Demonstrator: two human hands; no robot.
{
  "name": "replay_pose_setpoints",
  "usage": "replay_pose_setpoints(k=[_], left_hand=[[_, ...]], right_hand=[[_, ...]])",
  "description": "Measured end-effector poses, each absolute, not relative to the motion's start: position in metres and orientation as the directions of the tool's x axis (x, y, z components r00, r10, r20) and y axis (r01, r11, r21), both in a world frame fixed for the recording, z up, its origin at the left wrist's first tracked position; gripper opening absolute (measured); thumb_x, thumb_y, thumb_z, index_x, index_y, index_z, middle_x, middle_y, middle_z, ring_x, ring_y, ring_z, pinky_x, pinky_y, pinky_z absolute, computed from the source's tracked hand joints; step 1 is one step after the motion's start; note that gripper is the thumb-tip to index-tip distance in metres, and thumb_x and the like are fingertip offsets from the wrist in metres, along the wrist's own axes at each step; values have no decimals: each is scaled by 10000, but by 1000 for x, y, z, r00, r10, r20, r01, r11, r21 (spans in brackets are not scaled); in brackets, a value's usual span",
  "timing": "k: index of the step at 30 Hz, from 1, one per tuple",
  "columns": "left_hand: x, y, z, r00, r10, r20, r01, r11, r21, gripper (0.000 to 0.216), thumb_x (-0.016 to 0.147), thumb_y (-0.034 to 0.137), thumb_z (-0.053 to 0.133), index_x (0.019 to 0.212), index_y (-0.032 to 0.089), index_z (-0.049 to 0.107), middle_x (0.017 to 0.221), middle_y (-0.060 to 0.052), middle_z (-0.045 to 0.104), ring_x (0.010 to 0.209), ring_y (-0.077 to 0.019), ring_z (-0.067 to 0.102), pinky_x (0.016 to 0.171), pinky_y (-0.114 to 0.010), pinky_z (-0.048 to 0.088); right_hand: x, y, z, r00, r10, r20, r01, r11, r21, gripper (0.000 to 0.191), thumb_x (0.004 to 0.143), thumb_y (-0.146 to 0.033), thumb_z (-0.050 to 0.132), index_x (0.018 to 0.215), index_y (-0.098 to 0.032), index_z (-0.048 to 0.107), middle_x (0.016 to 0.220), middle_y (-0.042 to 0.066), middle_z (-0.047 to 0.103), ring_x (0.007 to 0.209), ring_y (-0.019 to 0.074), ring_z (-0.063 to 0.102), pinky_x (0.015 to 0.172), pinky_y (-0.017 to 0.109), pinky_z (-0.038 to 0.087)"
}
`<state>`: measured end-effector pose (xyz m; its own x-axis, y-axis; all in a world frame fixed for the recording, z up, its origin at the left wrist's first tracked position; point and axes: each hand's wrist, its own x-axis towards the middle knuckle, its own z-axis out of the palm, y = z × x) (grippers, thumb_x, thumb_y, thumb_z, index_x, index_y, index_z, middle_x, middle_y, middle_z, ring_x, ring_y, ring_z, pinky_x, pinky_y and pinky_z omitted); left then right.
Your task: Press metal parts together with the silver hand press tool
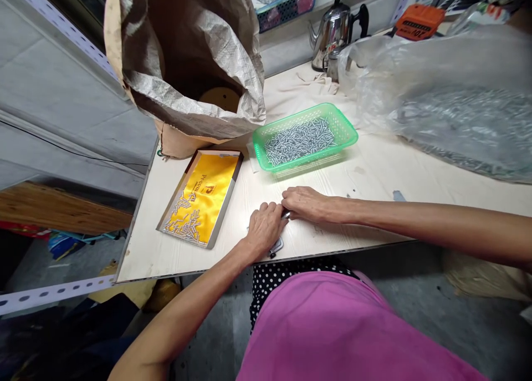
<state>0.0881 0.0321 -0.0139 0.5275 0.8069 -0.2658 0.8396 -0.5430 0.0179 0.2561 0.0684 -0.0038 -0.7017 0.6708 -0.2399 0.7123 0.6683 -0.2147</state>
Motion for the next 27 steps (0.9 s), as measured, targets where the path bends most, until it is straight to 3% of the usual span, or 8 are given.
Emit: replay_pose_setpoints(k=[6,9,13,14,17,20,24,27], left_hand=[[91,34,-15,507,819,-269,853,-522,18,168,978,320,502,1085,198,547,1029,-67,625,1016,-247,552,800,-345,473],[89,32,-17,474,852,-225,874,-485,3,254,965,361,525,1142,180,544,1081,-92,622,1051,-267,548,830,-378,486],[87,5,-24,427,903,-38,904,-427,21,567,936,392,576,1399,120,394,1380,-183,513,1300,-327,448,1021,-473,428],[87,-6,-26,450,893,5,893,-450,31,603,939,390,571,1434,114,362,1453,-193,456,1375,-339,379,1078,-490,383],[92,-38,-34,544,836,74,833,-549,71,630,955,430,525,1470,117,343,1553,-177,351,1478,-346,216,1153,-504,304],[100,-53,-42,566,821,74,811,-571,128,643,957,488,491,1466,115,367,1560,-179,343,1485,-341,209,1150,-505,320],[108,-50,-52,539,840,56,809,-535,243,659,932,548,507,1405,91,454,1469,-212,460,1411,-347,367,1130,-520,352],[111,-51,-59,500,866,6,826,-479,297,591,922,547,529,1290,88,575,1303,-214,605,1267,-361,526,1073,-527,413]], right_hand=[[257,71,-11,-716,657,-234,698,681,-223,111,905,-179,599,915,-116,690,933,112,681,921,234,619,758,314,443],[261,70,-17,-719,675,-168,695,687,-214,152,881,-242,653,956,-112,678,965,124,656,948,248,594,762,324,444],[278,72,-28,-712,697,-79,692,679,-245,627,754,-496,773,1188,-80,595,1124,181,599,1010,302,559,793,383,470],[283,73,-30,-728,683,-60,671,692,-266,671,763,-526,755,1228,-78,575,1160,192,588,1028,307,554,820,397,471],[291,77,-28,-758,651,26,613,726,-311,463,918,-420,597,1251,-98,585,1229,192,571,1085,285,544,899,393,447],[279,76,-14,-750,653,101,605,741,-293,301,983,-242,459,1202,-139,638,1140,146,615,1034,245,557,874,360,437],[232,63,1,-864,499,61,479,855,-200,242,959,-199,500,1122,-206,679,1017,91,641,958,236,543,797,351,428],[196,50,-7,-939,341,50,331,933,-141,152,920,-189,558,951,-246,696,1004,73,648,987,254,524,797,375,429]])
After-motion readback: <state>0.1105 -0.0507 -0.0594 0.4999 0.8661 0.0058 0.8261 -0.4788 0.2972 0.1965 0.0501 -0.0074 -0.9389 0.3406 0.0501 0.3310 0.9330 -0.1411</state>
